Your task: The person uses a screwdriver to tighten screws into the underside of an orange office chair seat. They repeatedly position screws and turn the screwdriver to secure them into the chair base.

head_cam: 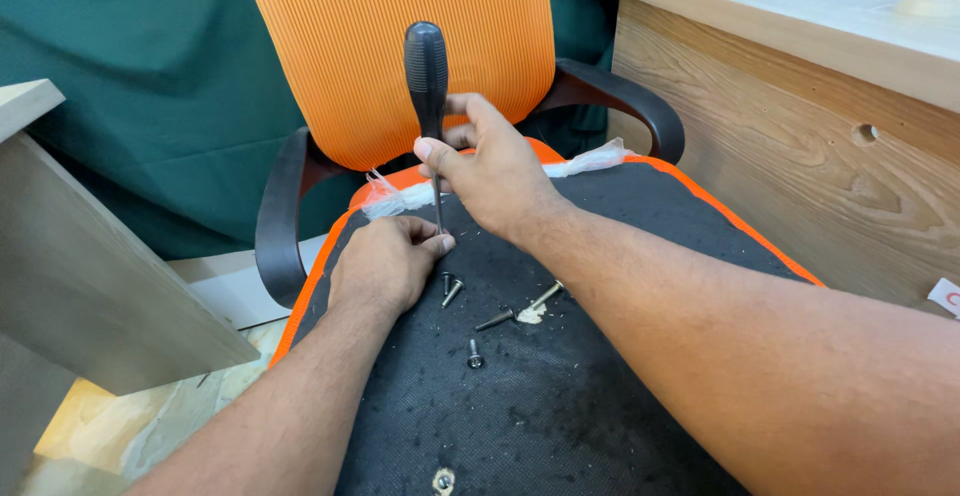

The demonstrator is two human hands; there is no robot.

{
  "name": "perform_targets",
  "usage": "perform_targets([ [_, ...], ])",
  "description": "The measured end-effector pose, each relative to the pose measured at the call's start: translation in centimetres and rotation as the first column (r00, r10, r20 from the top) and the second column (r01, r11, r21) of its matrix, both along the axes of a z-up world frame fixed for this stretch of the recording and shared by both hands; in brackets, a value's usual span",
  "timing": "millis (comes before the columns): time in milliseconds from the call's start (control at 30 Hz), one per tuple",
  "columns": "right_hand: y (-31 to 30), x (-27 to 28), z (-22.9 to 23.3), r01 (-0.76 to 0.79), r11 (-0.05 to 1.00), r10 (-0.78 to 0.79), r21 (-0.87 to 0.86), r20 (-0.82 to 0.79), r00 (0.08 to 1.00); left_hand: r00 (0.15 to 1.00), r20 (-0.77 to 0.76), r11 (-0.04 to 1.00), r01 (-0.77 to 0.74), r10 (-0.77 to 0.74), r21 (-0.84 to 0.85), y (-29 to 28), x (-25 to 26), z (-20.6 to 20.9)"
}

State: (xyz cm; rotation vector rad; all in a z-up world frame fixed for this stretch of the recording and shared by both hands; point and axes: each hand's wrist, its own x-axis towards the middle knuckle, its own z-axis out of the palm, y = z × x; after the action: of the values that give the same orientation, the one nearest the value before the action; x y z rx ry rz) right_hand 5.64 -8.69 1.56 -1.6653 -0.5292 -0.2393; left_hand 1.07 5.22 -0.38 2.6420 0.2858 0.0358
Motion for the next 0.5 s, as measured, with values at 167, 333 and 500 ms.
perform_targets([
  [167,0.5,0.0,-0.2,0.062,0.995,-0.066,-0.084,-0.046,0.997,1.0,-0.006,0.999,-0.004,0.004,-0.047,0.0,0.0,0.1],
  [333,0.5,0.7,-0.7,-0.032,0.999,0.03,-0.015,-0.096,0.995,0.999,-0.014,0.999,-0.033,0.033,-0.031,-0.2,-0.2,0.3],
  [500,1.0,0.7,-1.1,0.02,0.995,-0.038,-0.101,-0.183,0.982,0.999,-0.013,0.999,-0.047,0.047,-0.008,-0.4,-0.3,0.3],
])
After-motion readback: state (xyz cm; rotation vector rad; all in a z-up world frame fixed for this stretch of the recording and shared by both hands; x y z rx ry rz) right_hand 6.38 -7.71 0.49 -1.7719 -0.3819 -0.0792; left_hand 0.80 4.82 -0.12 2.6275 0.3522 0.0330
